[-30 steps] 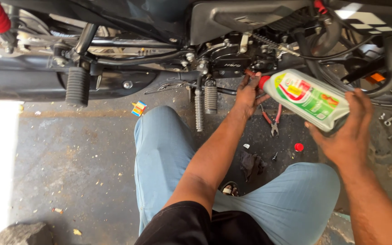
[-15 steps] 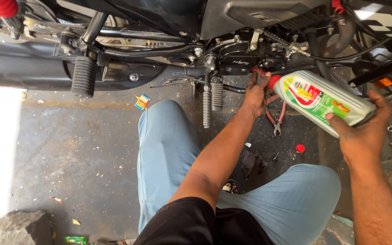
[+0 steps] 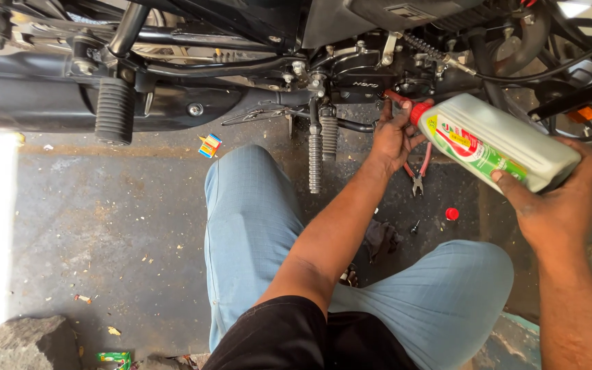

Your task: Changing engine oil and lubricating parts of a motorcycle.

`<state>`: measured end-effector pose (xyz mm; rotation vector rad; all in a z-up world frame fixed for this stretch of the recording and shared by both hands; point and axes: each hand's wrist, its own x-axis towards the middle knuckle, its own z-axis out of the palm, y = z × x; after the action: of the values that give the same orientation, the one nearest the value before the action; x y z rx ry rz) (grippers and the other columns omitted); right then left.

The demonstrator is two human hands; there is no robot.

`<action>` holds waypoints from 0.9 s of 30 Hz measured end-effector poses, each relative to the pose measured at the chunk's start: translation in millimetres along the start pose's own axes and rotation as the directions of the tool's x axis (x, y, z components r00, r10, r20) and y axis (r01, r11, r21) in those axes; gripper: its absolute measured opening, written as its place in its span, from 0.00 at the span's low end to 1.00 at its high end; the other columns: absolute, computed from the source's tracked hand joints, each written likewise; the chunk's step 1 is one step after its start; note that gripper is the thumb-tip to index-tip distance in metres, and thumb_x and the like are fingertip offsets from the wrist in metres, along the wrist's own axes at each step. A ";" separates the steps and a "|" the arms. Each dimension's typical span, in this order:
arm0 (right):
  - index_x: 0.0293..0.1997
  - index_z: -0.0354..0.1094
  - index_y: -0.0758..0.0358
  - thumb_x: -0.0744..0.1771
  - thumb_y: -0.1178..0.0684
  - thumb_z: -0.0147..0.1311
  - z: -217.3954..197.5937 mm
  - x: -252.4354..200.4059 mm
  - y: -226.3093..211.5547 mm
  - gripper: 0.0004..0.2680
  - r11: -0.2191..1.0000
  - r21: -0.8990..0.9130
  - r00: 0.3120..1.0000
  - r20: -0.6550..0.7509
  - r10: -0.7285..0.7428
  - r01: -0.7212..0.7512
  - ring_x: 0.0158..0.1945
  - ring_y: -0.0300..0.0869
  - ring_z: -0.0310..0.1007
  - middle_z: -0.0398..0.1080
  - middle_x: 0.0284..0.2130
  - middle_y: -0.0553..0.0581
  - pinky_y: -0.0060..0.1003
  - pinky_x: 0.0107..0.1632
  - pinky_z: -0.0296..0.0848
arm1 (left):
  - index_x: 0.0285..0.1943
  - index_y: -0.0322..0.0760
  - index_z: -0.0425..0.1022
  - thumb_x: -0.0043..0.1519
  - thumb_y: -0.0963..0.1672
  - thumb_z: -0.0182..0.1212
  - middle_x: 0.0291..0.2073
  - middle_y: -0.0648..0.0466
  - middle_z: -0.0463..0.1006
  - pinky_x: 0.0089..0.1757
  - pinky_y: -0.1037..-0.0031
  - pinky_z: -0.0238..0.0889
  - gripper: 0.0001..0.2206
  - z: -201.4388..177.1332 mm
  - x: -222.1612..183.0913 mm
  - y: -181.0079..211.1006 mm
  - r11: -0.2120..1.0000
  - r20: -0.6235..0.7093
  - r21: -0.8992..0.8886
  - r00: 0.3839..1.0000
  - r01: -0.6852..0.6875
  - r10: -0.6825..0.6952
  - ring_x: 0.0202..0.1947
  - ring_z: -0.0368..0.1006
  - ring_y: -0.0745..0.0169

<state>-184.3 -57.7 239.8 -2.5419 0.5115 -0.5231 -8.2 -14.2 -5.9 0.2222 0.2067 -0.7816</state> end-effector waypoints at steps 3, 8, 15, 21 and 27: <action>0.64 0.54 0.72 0.65 0.59 0.70 -2.4 8.7 -11.6 0.25 0.999 -0.038 1.000 -0.015 0.022 -0.023 0.58 0.43 0.72 0.68 0.55 0.64 0.36 0.60 0.73 | 0.83 0.48 0.23 0.69 0.47 0.57 0.54 0.43 0.78 0.47 0.56 0.77 0.43 5.3 -6.1 4.3 1.000 0.020 -0.023 1.000 -0.011 0.012 0.39 0.76 0.65; 0.61 0.58 0.73 0.67 0.58 0.73 -1.8 4.3 13.7 0.22 0.988 -0.145 0.998 -0.033 -0.057 0.052 0.55 0.44 0.75 0.71 0.53 0.64 0.36 0.59 0.76 | 0.82 0.48 0.21 0.68 0.47 0.55 0.56 0.41 0.76 0.49 0.53 0.74 0.42 14.6 -12.6 13.6 1.000 0.003 -0.011 1.000 -0.001 0.001 0.47 0.78 0.57; 0.59 0.60 0.73 0.67 0.57 0.74 -0.2 4.4 13.6 0.21 0.980 -0.177 0.994 -0.036 -0.102 0.094 0.55 0.44 0.78 0.75 0.52 0.65 0.35 0.59 0.77 | 0.82 0.47 0.21 0.68 0.46 0.54 0.57 0.40 0.75 0.51 0.52 0.73 0.42 11.1 -11.5 13.1 1.000 0.000 -0.015 1.000 0.003 -0.003 0.51 0.77 0.52; 0.61 0.60 0.75 0.65 0.57 0.73 2.9 7.3 13.7 0.23 0.975 -0.217 0.998 -0.041 -0.054 0.044 0.53 0.46 0.77 0.74 0.51 0.66 0.37 0.56 0.76 | 0.83 0.46 0.24 0.68 0.46 0.55 0.57 0.41 0.74 0.51 0.51 0.73 0.42 5.5 -6.8 8.0 1.000 -0.034 0.012 0.999 0.017 -0.016 0.50 0.77 0.53; 0.57 0.59 0.74 0.67 0.59 0.74 3.4 1.1 37.4 0.21 0.983 -0.168 0.996 -0.039 -0.079 0.072 0.55 0.45 0.78 0.74 0.52 0.66 0.37 0.59 0.77 | 0.83 0.47 0.27 0.68 0.46 0.54 0.59 0.43 0.73 0.51 0.51 0.73 0.40 6.2 -8.8 11.0 0.998 -0.078 0.052 0.996 0.044 -0.039 0.50 0.77 0.54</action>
<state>-191.4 -87.2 217.5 -2.7231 0.4953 -0.5896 -5.8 -2.4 3.7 0.2999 0.2635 -0.8213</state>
